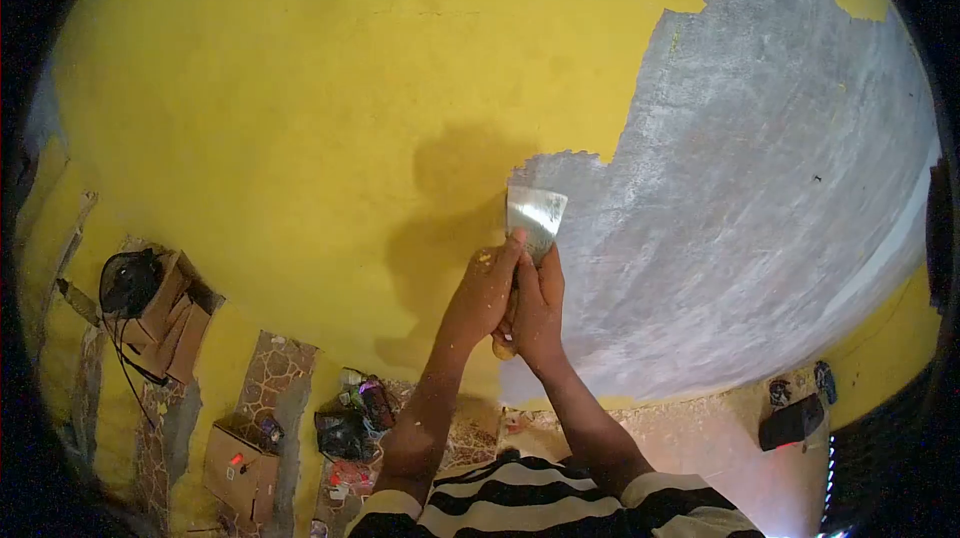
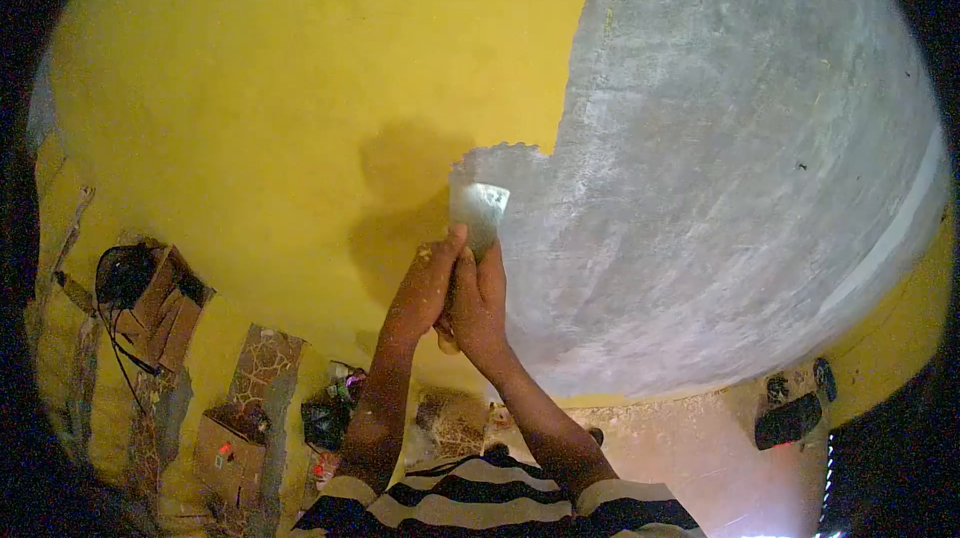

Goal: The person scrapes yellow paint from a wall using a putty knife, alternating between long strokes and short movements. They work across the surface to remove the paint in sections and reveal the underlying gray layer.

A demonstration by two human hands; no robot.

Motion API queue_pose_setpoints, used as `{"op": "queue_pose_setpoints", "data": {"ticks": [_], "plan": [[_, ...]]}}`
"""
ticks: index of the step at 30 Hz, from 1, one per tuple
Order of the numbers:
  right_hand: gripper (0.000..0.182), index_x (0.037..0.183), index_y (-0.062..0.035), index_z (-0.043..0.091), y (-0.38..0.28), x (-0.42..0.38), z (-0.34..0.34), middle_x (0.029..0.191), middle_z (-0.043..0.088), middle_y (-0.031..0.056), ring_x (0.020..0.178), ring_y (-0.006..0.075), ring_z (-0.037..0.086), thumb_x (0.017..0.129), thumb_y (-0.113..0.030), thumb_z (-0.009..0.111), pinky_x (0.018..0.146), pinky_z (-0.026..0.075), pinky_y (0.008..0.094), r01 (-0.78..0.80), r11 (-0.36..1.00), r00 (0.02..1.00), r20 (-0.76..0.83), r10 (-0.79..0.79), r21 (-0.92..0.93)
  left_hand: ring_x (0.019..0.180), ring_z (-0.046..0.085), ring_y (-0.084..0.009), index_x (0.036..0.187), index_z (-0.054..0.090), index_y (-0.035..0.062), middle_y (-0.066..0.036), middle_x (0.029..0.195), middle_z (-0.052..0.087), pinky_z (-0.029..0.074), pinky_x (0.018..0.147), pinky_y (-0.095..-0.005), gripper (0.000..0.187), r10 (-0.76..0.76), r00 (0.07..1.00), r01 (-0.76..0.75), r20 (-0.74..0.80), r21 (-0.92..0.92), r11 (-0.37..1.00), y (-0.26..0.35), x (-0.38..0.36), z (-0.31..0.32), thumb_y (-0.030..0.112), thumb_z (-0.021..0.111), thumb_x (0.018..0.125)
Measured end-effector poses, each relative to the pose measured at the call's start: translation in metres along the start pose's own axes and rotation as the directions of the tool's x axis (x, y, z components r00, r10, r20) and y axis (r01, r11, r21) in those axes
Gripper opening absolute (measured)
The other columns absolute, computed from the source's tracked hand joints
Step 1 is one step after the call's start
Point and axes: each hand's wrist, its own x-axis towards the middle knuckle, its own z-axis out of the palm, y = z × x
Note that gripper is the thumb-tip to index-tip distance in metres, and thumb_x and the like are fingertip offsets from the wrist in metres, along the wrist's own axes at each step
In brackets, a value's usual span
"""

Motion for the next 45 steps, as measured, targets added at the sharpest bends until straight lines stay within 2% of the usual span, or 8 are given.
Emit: {"op": "queue_pose_setpoints", "data": {"ticks": [5,13,22,24,28,37,40,45], "plan": [[0.032,0.133,-0.0052,0.04,0.011,0.02,-0.005,0.085,0.054,0.0018,0.06,0.0037,0.048,0.102,-0.015,0.038,0.05,0.04,0.0202,0.29,0.944,0.957,0.044,-0.287,-0.155,0.056,0.054,-0.0203,0.076,0.053,-0.0021,-0.013,0.062,0.052,0.045,0.056,-0.037,0.06,0.126,0.992,-0.125,-0.018,0.036,0.991,0.003,0.011,-0.002,0.052,0.039,0.098],[0.024,0.118,0.0,0.043,0.002,0.004,0.0,0.091,0.054,0.0095,0.079,0.0148,0.052,0.101,-0.016,0.041,0.067,0.045,0.032,0.084,0.994,0.994,-0.063,-0.089,-0.077,0.06,0.056,-0.0239,0.076,0.051,-0.0035,-0.017,0.065,0.052,0.046,0.06,-0.0392,0.059,0.302,0.952,-0.286,-0.054,0.206,0.936,-0.023,0.011,0.002,0.049,0.037,0.1],[0.019,0.117,-0.0032,0.044,-0.031,0.006,0.005,0.087,0.056,0.0068,0.065,0.0077,0.051,0.101,-0.012,0.038,0.051,0.042,0.0241,0.02,1.0,1.0,-0.011,-0.02,-0.015,0.062,0.056,-0.0232,0.077,0.055,-0.0048,-0.018,0.068,0.053,0.046,0.064,-0.0406,0.057,-0.08,0.995,0.076,0.061,0.063,0.995,0.032,0.002,-0.005,0.045,0.041,0.1],[0.022,0.12,-0.0035,0.044,-0.025,-0.001,0.001,0.084,0.055,0.0049,0.065,0.0074,0.051,0.101,-0.013,0.039,0.051,0.042,0.0239,-0.044,0.993,0.999,-0.026,0.047,0.109,0.065,0.056,-0.0266,0.092,0.057,-0.0045,-0.019,0.074,0.056,0.047,0.067,-0.0422,0.045,0.407,0.908,-0.419,0.099,0.262,0.87,-0.021,0.011,-0.002,0.037,0.042,0.101],[0.03,0.129,-0.0023,0.041,-0.03,0.009,0.003,0.091,0.056,0.0065,0.067,0.0082,0.052,0.1,-0.012,0.039,0.054,0.044,0.0239,-0.04,0.998,0.999,-0.008,0.041,0.047,0.084,0.055,-0.0381,0.137,0.036,0.0039,-0.021,0.097,0.059,0.047,0.078,-0.0472,0.039,-0.035,0.983,-0.005,0.182,0.211,0.977,0.025,0.015,-0.012,0.015,0.039,0.101],[0.028,0.126,-0.0019,0.042,-0.005,0.017,-0.003,0.086,0.054,0.0035,0.066,0.0066,0.049,0.101,-0.013,0.04,0.055,0.042,0.0231,0.178,0.972,0.982,-0.037,-0.185,-0.151,0.074,0.057,-0.0325,0.113,0.056,-0.001,-0.022,0.086,0.058,0.046,0.07,-0.0412,0.043,0.447,0.893,-0.42,-0.046,0.266,0.868,-0.009,0.015,0.002,0.036,0.04,0.101],[0.028,0.128,-0.0028,0.042,-0.05,0.028,0.016,0.086,0.054,0.0028,0.064,0.0062,0.048,0.101,-0.013,0.039,0.054,0.042,0.0221,0.098,0.992,0.995,0.022,-0.1,0.077,0.068,0.054,-0.0194,0.083,0.059,-0.0022,-0.009,0.07,0.058,0.046,0.069,-0.0389,0.057,0.051,0.998,-0.052,0.021,0.075,0.996,0.058,0.015,-0.011,0.051,0.044,0.097],[0.033,0.133,-0.0036,0.039,-0.021,0.009,0.003,0.096,0.056,0.0063,0.074,0.0091,0.053,0.102,-0.014,0.04,0.06,0.046,0.0244,0.082,0.997,0.995,-0.051,-0.083,-0.006,0.076,0.06,-0.0242,0.09,0.058,-0.0046,-0.016,0.079,0.061,0.047,0.074,-0.0405,0.058,-0.033,0.998,0.025,0.05,0.154,0.988,0.025,0.002,-0.005,0.05,0.041,0.098]]}}
